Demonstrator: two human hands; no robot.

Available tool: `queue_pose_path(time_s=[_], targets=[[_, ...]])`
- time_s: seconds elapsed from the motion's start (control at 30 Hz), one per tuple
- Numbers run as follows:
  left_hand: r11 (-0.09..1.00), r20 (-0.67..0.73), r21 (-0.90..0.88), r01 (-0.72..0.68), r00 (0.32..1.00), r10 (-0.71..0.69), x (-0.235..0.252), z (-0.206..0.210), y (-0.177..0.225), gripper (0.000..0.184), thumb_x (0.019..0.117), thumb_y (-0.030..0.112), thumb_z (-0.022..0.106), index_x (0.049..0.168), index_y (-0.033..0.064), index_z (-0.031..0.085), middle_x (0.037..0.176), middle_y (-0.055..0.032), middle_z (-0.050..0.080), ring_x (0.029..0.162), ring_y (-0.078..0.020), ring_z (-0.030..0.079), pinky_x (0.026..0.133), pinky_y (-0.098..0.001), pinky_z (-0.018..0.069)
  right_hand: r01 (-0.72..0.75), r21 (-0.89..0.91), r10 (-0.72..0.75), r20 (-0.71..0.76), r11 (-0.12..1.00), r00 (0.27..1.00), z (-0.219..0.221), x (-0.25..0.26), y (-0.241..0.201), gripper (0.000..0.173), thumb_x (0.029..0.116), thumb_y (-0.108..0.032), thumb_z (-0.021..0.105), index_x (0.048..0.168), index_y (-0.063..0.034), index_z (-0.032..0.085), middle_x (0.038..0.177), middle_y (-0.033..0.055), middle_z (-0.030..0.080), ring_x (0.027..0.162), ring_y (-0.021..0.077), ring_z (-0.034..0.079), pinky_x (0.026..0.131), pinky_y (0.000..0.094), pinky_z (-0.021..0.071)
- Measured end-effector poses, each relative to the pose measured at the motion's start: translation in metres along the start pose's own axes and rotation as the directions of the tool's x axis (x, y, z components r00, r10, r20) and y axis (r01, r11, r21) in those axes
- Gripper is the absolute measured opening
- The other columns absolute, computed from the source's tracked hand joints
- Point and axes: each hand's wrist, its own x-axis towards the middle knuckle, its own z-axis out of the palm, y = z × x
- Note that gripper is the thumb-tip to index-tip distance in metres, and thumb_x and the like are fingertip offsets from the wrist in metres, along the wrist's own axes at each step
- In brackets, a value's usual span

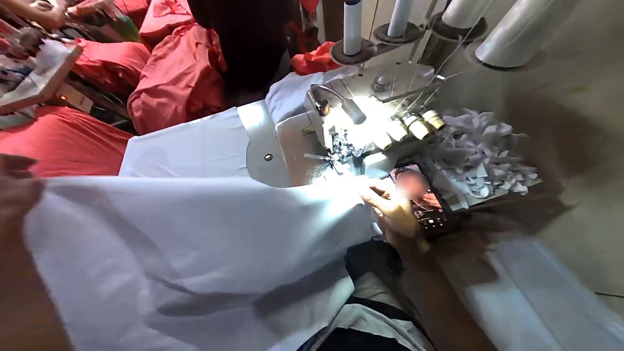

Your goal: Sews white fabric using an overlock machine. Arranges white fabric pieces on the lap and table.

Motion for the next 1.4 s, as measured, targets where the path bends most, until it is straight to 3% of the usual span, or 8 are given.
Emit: queue_pose_path(time_s=[0.1,0.2,0.27,0.33,0.43,0.53,0.9,1.4], targets=[[0.936,-0.047,-0.182,-0.302,0.953,0.299,-0.051,0.027,0.096,0.038,0.1011,0.011,0.054,0.133,-0.0100,0.054,0.132,-0.0372,0.056,0.121,-0.0554,0.056,0.100,-0.0724,0.0427,0.027,0.032,-0.026,-0.017,0.999,1.000,0.003,0.000,0.004,0.014,0.0942,0.000,0.061,0.091,-0.0029,0.074,0.080,-0.0005,0.071,0.072,0.0036,0.063,0.068,0.0200,0.0536],[0.723,-0.017,-0.468,-0.507,0.824,0.567,-0.159,0.059,0.226,0.031,0.1034,0.016,0.056,0.129,-0.0005,0.061,0.130,-0.0170,0.064,0.117,-0.0255,0.065,0.099,-0.0450,0.0558,0.032,0.038,-0.032,-0.008,0.999,0.999,0.002,0.000,0.004,0.013,0.0950,-0.002,0.062,0.091,-0.0021,0.074,0.081,0.0013,0.071,0.074,0.0055,0.064,0.070,0.0215,0.0547],[0.596,0.016,-0.555,-0.581,0.708,0.706,-0.226,0.085,0.282,0.035,0.1041,0.027,0.057,0.131,0.0071,0.067,0.135,-0.0086,0.065,0.127,-0.0196,0.060,0.107,-0.0403,0.0505,0.036,0.036,-0.036,-0.008,0.999,0.999,0.003,0.000,0.003,0.013,0.0948,-0.002,0.061,0.092,-0.0016,0.074,0.082,0.0020,0.071,0.076,0.0063,0.065,0.072,0.0224,0.0552],[0.607,0.039,-0.437,-0.663,0.660,0.750,-0.270,0.106,0.316,0.043,0.1065,0.038,0.048,0.136,0.0126,0.065,0.143,-0.0070,0.061,0.138,-0.0233,0.053,0.114,-0.0445,0.0434,0.050,0.019,-0.049,-0.024,0.999,0.998,0.005,0.000,0.003,0.012,0.0931,-0.001,0.062,0.097,-0.0010,0.073,0.084,0.0022,0.071,0.076,0.0069,0.066,0.072,0.0226,0.0560],[0.683,-0.004,-0.305,-0.663,0.718,0.696,-0.295,0.127,0.329,0.046,0.1086,0.039,0.042,0.137,0.0111,0.065,0.146,-0.0117,0.059,0.144,-0.0323,0.047,0.120,-0.0528,0.0358,0.062,-0.049,-0.065,-0.064,0.997,0.996,0.006,0.001,0.005,0.020,0.0874,0.000,0.062,0.107,-0.0005,0.070,0.085,0.0025,0.067,0.071,0.0083,0.062,0.064,0.0217,0.0537],[0.709,-0.017,-0.326,-0.625,0.754,0.657,-0.299,0.129,0.327,0.048,0.1093,0.038,0.040,0.139,0.0084,0.064,0.148,-0.0148,0.057,0.146,-0.0350,0.044,0.121,-0.0553,0.0341,0.055,-0.057,-0.060,-0.080,0.997,0.995,0.009,0.002,0.008,0.035,0.0863,0.000,0.063,0.121,-0.0008,0.062,0.070,-0.0011,0.061,0.058,0.0061,0.056,0.054,0.0198,0.0469],[0.752,-0.023,-0.247,-0.612,0.779,0.626,-0.295,0.128,0.325,0.049,0.1097,0.041,0.038,0.139,0.0105,0.064,0.152,-0.0126,0.054,0.146,-0.0342,0.043,0.120,-0.0584,0.0323,0.112,-0.203,-0.143,-0.143,0.973,0.979,0.023,0.011,0.013,0.026,0.0856,-0.005,0.064,0.112,-0.0071,0.067,0.064,-0.0054,0.053,0.051,0.0033,0.046,0.049,0.0194,0.0408],[0.764,-0.045,-0.243,-0.598,0.794,0.607,-0.285,0.133,0.332,0.053,0.1092,0.045,0.037,0.137,0.0100,0.066,0.150,-0.0127,0.056,0.145,-0.0355,0.044,0.120,-0.0625,0.0286,0.114,-0.318,-0.194,-0.235,0.941,0.952,0.033,0.015,0.014,0.017,0.0876,-0.007,0.064,0.104,-0.0077,0.063,0.078,-0.0019,0.061,0.062,0.0051,0.056,0.056,0.0211,0.0480]])
